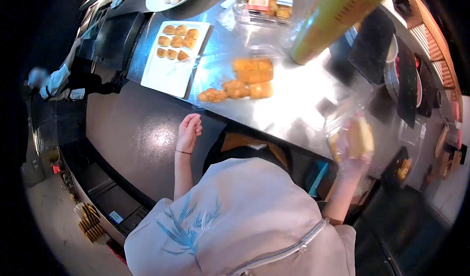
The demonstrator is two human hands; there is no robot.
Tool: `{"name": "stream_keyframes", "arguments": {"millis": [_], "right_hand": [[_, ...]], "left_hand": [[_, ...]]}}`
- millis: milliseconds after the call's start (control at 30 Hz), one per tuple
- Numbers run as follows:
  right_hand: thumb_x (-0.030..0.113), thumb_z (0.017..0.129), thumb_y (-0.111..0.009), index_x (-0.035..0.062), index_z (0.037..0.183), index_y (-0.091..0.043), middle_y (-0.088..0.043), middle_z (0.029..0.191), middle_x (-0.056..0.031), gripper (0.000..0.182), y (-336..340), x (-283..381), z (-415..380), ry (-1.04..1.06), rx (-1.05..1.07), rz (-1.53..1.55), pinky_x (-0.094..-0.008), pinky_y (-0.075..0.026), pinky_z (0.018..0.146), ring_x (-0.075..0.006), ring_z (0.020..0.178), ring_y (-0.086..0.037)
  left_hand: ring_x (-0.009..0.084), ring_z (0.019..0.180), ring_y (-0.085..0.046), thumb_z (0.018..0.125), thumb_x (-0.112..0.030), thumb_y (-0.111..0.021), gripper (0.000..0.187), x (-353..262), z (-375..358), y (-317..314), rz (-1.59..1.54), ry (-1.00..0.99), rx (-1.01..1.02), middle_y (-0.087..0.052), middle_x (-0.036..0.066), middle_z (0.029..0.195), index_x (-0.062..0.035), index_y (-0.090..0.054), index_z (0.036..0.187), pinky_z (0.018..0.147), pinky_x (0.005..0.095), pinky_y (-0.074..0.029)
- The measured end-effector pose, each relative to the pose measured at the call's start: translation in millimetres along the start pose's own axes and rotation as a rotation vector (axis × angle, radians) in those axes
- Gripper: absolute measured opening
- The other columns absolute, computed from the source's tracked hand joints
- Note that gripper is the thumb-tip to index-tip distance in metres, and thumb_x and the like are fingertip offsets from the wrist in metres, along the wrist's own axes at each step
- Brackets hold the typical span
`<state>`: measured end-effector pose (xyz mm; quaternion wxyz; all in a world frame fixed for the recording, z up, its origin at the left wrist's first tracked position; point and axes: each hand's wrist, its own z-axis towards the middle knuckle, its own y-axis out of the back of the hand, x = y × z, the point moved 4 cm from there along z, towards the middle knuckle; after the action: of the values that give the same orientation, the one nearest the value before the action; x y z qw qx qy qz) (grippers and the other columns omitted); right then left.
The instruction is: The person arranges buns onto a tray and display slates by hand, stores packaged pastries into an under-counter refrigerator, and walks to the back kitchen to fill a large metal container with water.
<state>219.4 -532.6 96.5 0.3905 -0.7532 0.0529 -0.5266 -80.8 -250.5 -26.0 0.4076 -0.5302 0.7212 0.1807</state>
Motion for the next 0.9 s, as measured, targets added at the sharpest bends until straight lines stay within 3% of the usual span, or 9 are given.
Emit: {"name": "stream_keyframes", "arguments": {"millis": [33, 167, 233, 300, 433, 567, 733, 833, 900], "right_hand": [[0.021, 0.056, -0.069, -0.0049, 0.123, -0.031, -0.042, 0.113, -0.0157, 0.082, -24, -16, 3, 0.000, -0.027, -0.071, -0.0231, -0.046, 0.079, -0.0209, 0.098, -0.048], [0.025, 0.061, -0.064, 0.0035, 0.120, -0.038, -0.043, 0.111, -0.0124, 0.068, -133, -110, 12, -0.500, 0.449, -0.176, -0.0277, -0.042, 0.081, -0.0195, 0.098, -0.046], [0.024, 0.062, -0.064, 0.0058, 0.117, -0.039, -0.045, 0.107, -0.0117, 0.063, -191, -169, 25, 0.004, 0.936, -0.834, -0.0282, -0.043, 0.078, -0.0194, 0.093, -0.049], [0.024, 0.061, -0.065, 0.0044, 0.115, -0.040, -0.050, 0.094, -0.0078, 0.062, -248, -240, 14, -0.458, 0.825, -0.655, -0.0249, -0.041, 0.069, -0.0162, 0.081, -0.051], [0.017, 0.060, -0.066, -0.0006, 0.113, -0.040, -0.054, 0.090, -0.0155, 0.061, -314, -374, 42, -0.328, 0.649, -1.083, -0.0310, -0.043, 0.072, -0.0228, 0.083, -0.054], [0.015, 0.057, -0.068, -0.0039, 0.110, -0.041, -0.053, 0.087, -0.0194, 0.063, -325, -484, 77, 0.050, 0.483, -1.215, -0.0346, -0.043, 0.075, -0.0291, 0.081, -0.054], [0.015, 0.055, -0.070, -0.0063, 0.107, -0.039, -0.053, 0.087, -0.0204, 0.064, -340, -508, 86, 0.420, 0.343, -1.260, -0.0364, -0.042, 0.077, -0.0307, 0.083, -0.053], [0.021, 0.055, -0.072, -0.0081, 0.102, -0.040, -0.053, 0.085, -0.0214, 0.063, -336, -509, 87, 0.136, 0.269, -1.250, -0.0354, -0.043, 0.076, -0.0309, 0.084, -0.053], [0.024, 0.056, -0.072, -0.0084, 0.098, -0.041, -0.053, 0.081, -0.0212, 0.061, -349, -489, 77, 0.197, 0.197, -1.344, -0.0355, -0.043, 0.073, -0.0313, 0.081, -0.054]], "left_hand": [[0.0041, 0.053, -0.039, 0.080, -0.015, -0.056, 0.010, -7, 9, 8, -0.006, -0.008, -0.006, -0.045, -0.004, 0.065, -0.0086, -0.052, 0.086, 0.045, 0.0160, -0.028], [0.0039, 0.053, -0.039, 0.081, -0.015, -0.055, 0.010, -44, 45, 49, -0.018, -0.085, -0.043, -0.045, -0.003, 0.065, -0.0073, -0.052, 0.087, 0.045, 0.0168, -0.030], [0.0039, 0.053, -0.039, 0.081, -0.014, -0.055, 0.010, -61, 63, 78, -0.069, -0.116, -0.041, -0.045, -0.003, 0.065, -0.0065, -0.052, 0.088, 0.045, 0.0163, -0.030], [0.0038, 0.053, -0.039, 0.081, -0.013, -0.054, 0.010, -72, 82, 112, -0.081, -0.126, -0.024, -0.045, -0.002, 0.066, -0.0059, -0.052, 0.088, 0.045, 0.0160, -0.030], [0.0033, 0.053, -0.039, 0.082, -0.013, -0.054, 0.010, -80, 94, 189, -0.085, -0.053, -0.088, -0.045, -0.003, 0.067, -0.0068, -0.052, 0.089, 0.046, 0.0155, -0.029], [0.0026, 0.053, -0.037, 0.080, -0.015, -0.056, 0.013, -101, 94, 248, -0.117, -0.056, -0.125, -0.045, -0.003, 0.068, -0.0058, -0.052, 0.089, 0.045, 0.0154, -0.029], [0.0024, 0.053, -0.037, 0.080, -0.016, -0.056, 0.014, -101, 99, 299, -0.144, 0.017, -0.192, -0.045, -0.003, 0.067, -0.0066, -0.051, 0.090, 0.046, 0.0162, -0.028], [0.0026, 0.052, -0.037, 0.080, -0.016, -0.056, 0.015, -101, 104, 317, -0.153, 0.054, -0.243, -0.045, -0.003, 0.067, -0.0068, -0.051, 0.090, 0.047, 0.0165, -0.027], [0.0036, 0.053, -0.038, 0.079, -0.019, -0.057, 0.013, -96, 111, 323, -0.188, 0.056, -0.165, -0.047, -0.003, 0.066, -0.0104, -0.051, 0.086, 0.047, 0.0169, -0.029]]}}
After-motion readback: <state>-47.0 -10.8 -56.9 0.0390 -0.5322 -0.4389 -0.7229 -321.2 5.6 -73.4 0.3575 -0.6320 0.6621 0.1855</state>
